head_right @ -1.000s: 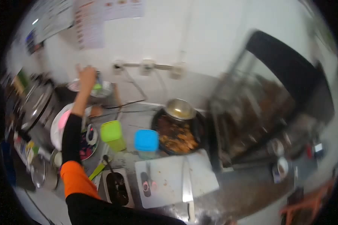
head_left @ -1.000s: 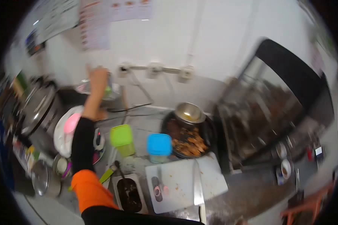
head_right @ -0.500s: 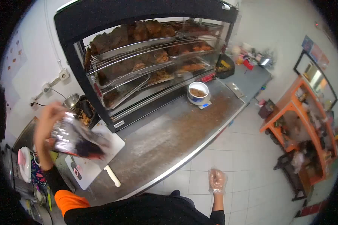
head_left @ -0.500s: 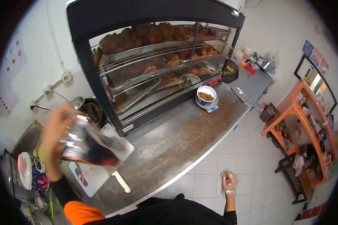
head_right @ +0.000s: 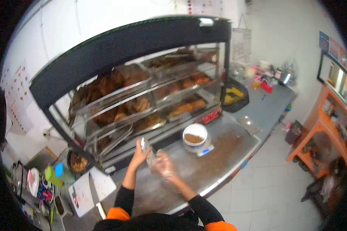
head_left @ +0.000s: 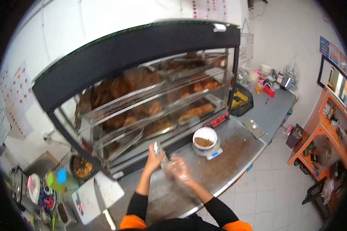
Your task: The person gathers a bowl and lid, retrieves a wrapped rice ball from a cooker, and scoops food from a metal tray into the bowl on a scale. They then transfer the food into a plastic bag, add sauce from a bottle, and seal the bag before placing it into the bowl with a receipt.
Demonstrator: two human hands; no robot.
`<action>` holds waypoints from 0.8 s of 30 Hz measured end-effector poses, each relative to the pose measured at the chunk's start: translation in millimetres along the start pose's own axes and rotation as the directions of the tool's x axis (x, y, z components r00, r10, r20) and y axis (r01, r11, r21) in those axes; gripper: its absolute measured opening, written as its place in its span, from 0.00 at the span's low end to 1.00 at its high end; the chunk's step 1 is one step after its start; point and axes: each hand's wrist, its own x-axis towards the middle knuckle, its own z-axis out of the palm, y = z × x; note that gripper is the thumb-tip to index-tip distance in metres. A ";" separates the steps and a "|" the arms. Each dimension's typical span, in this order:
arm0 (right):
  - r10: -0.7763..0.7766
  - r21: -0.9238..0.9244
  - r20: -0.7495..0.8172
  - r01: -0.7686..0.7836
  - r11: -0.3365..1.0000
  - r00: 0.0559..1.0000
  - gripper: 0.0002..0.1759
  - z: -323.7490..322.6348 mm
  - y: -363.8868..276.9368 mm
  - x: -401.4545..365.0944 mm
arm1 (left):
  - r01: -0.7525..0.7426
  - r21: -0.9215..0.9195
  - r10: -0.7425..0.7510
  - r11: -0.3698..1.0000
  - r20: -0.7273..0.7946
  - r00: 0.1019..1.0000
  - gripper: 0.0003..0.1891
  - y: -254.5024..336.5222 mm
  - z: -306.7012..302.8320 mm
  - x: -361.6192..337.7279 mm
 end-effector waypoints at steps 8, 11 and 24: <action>0.189 0.100 0.143 -0.204 0.974 0.971 0.25 -13.9 -26.4 39.5 | 0.489 -0.595 -0.464 0.638 0.210 0.861 0.09 24.4 2.0 -18.1; 0.227 -0.033 0.204 -0.225 0.974 0.952 0.25 -17.2 -36.7 46.0 | 0.512 -0.615 -0.492 0.600 0.222 0.842 0.10 16.1 7.1 -16.8; 0.414 -0.613 0.321 -0.146 0.777 0.852 0.21 -74.9 -83.9 100.6 | 0.515 -0.746 -0.614 0.422 0.183 0.768 0.07 66.5 98.5 -21.3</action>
